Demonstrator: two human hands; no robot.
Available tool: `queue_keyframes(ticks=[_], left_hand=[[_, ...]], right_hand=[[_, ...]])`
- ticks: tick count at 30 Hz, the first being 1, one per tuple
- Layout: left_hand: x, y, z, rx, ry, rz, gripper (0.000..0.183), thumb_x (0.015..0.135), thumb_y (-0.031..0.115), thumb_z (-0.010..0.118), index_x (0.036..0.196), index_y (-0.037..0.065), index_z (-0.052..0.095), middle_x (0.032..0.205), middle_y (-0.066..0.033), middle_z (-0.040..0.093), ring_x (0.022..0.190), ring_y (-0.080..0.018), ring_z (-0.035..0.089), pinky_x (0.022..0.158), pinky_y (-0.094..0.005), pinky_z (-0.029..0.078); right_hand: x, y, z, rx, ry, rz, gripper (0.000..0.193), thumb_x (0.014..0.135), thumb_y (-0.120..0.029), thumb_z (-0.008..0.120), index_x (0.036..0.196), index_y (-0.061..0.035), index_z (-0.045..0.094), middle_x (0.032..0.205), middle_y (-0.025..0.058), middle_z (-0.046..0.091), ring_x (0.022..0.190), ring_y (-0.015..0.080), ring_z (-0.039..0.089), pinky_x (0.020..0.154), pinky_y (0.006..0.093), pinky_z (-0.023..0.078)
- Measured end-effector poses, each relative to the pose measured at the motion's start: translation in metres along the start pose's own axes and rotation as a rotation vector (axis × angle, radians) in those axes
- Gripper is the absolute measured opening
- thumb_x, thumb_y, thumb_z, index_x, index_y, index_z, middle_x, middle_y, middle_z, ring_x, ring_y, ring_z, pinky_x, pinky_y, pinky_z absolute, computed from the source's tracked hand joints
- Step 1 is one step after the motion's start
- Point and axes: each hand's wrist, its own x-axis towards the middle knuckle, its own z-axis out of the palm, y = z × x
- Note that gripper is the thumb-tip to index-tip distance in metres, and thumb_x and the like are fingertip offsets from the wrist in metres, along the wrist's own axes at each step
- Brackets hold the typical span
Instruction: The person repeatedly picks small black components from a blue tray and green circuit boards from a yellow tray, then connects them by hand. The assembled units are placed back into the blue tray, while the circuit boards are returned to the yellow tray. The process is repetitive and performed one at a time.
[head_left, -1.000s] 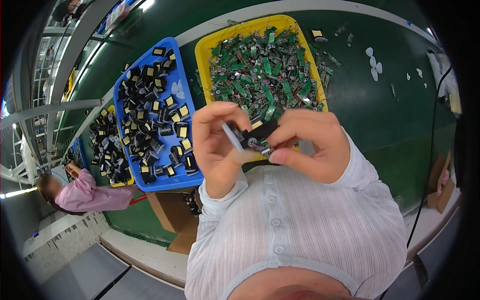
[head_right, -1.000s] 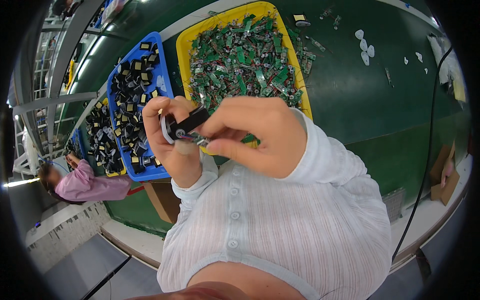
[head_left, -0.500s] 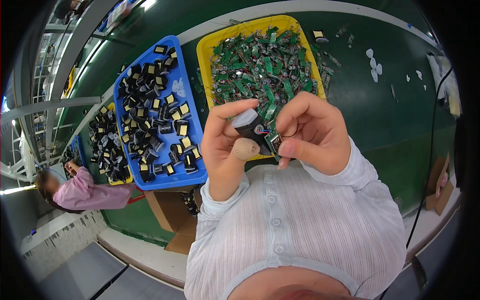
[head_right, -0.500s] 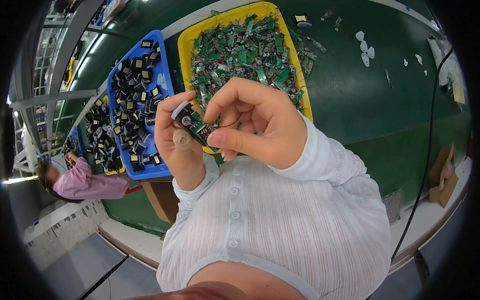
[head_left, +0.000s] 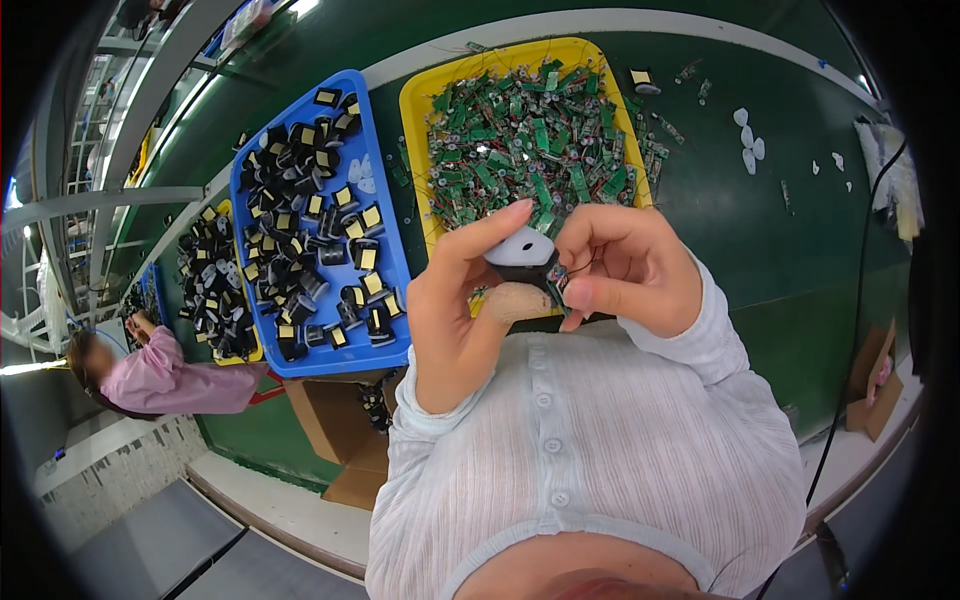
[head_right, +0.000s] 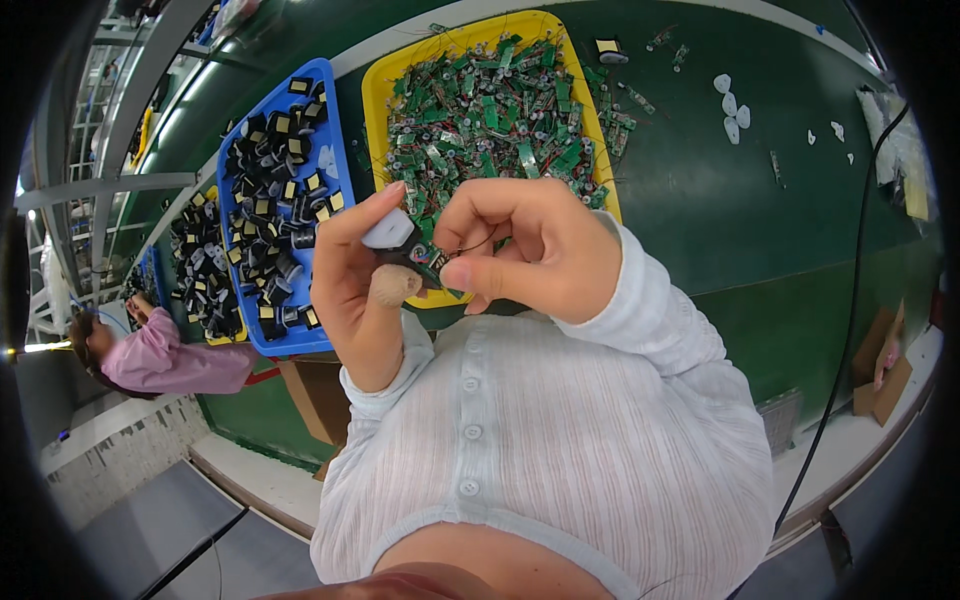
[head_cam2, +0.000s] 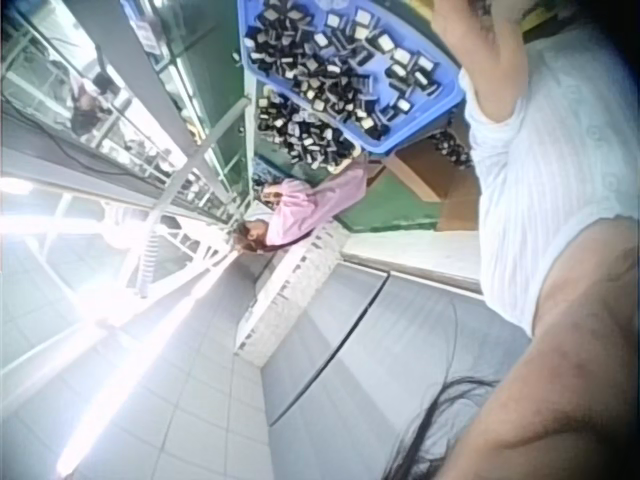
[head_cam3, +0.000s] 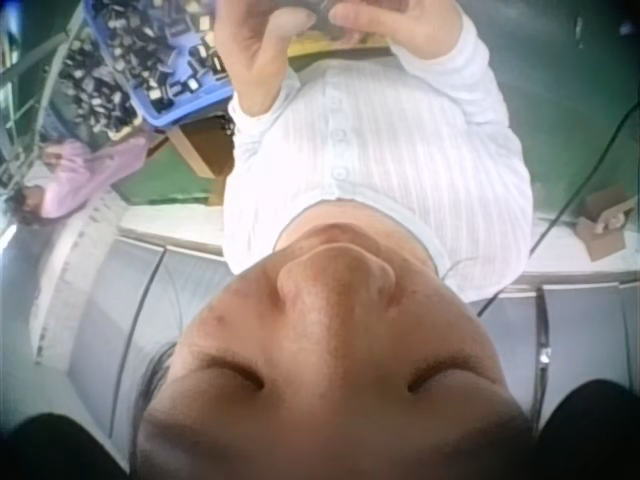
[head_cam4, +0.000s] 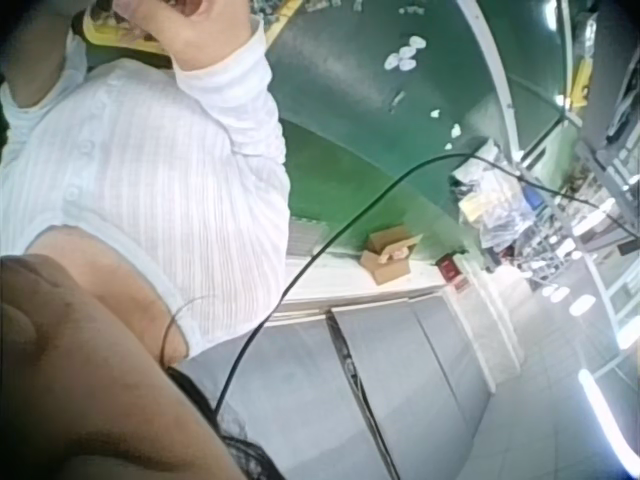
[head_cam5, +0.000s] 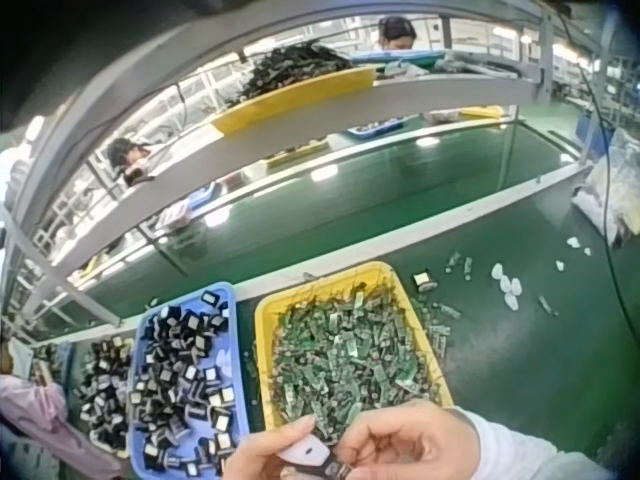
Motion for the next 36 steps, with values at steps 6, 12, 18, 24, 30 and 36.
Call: queue_keyframes(ticks=[6,12,18,24,30,36], left_hand=[[0.011,-0.014,0.001,-0.004,-0.106,0.149,0.053,0.074,0.012,0.062,0.122,-0.001,0.042,0.118,-0.0138,0.049,0.111,-0.0215,0.045,0.094,-0.0322,0.033],[0.011,-0.013,0.001,-0.239,-0.084,0.046,0.047,0.074,-0.003,0.050,0.120,-0.005,0.042,0.121,-0.0136,0.047,0.112,-0.0214,0.045,0.095,-0.0307,0.032],[0.008,-0.018,-0.009,-0.116,-0.110,0.037,0.047,0.074,-0.005,0.050,0.120,-0.003,0.045,0.121,-0.0145,0.047,0.108,-0.0201,0.049,0.089,-0.0300,0.039],[0.004,-0.026,-0.010,-0.109,0.055,0.050,0.046,0.070,-0.001,0.063,0.114,0.000,0.052,0.115,-0.0148,0.053,0.098,-0.0190,0.055,0.077,-0.0292,0.048],[0.011,-0.049,-0.023,-0.027,0.303,0.071,0.038,0.066,-0.001,0.067,0.104,0.002,0.061,0.108,-0.0136,0.058,0.089,-0.0174,0.058,0.072,-0.0274,0.050],[0.039,-0.079,-0.100,0.981,0.454,0.114,0.036,0.073,0.010,0.063,0.107,0.003,0.054,0.101,-0.0121,0.058,0.100,-0.0316,0.050,0.083,-0.0391,0.041]], right_hand=[[-0.002,0.002,0.014,-0.785,0.189,-0.438,0.015,0.071,0.001,0.062,0.084,0.0005,0.053,0.072,0.0110,0.051,0.060,0.0211,0.054,0.053,0.0264,0.046],[-0.001,0.006,0.019,-1.286,0.263,-0.691,0.022,0.065,0.003,0.063,0.085,0.0014,0.053,0.071,0.0108,0.049,0.059,0.0266,0.051,0.051,0.0322,0.042],[0.000,0.000,0.015,-1.086,0.147,-0.511,0.019,0.068,0.002,0.062,0.085,0.0000,0.053,0.072,0.0113,0.051,0.062,0.0272,0.053,0.052,0.0325,0.042],[0.011,0.001,0.013,-0.847,0.050,-0.306,0.013,0.075,0.000,0.057,0.087,0.0002,0.052,0.074,0.0107,0.053,0.066,0.0236,0.056,0.057,0.0290,0.047],[0.054,0.007,0.003,-0.769,-0.068,-0.180,0.012,0.078,-0.005,0.056,0.088,0.0000,0.054,0.077,0.0087,0.055,0.071,0.0170,0.057,0.059,0.0267,0.048],[0.162,-0.002,-0.068,-1.391,0.132,-0.451,0.013,0.073,-0.015,0.061,0.083,-0.0071,0.058,0.079,0.0103,0.060,0.074,0.0286,0.058,0.066,0.0373,0.046]])
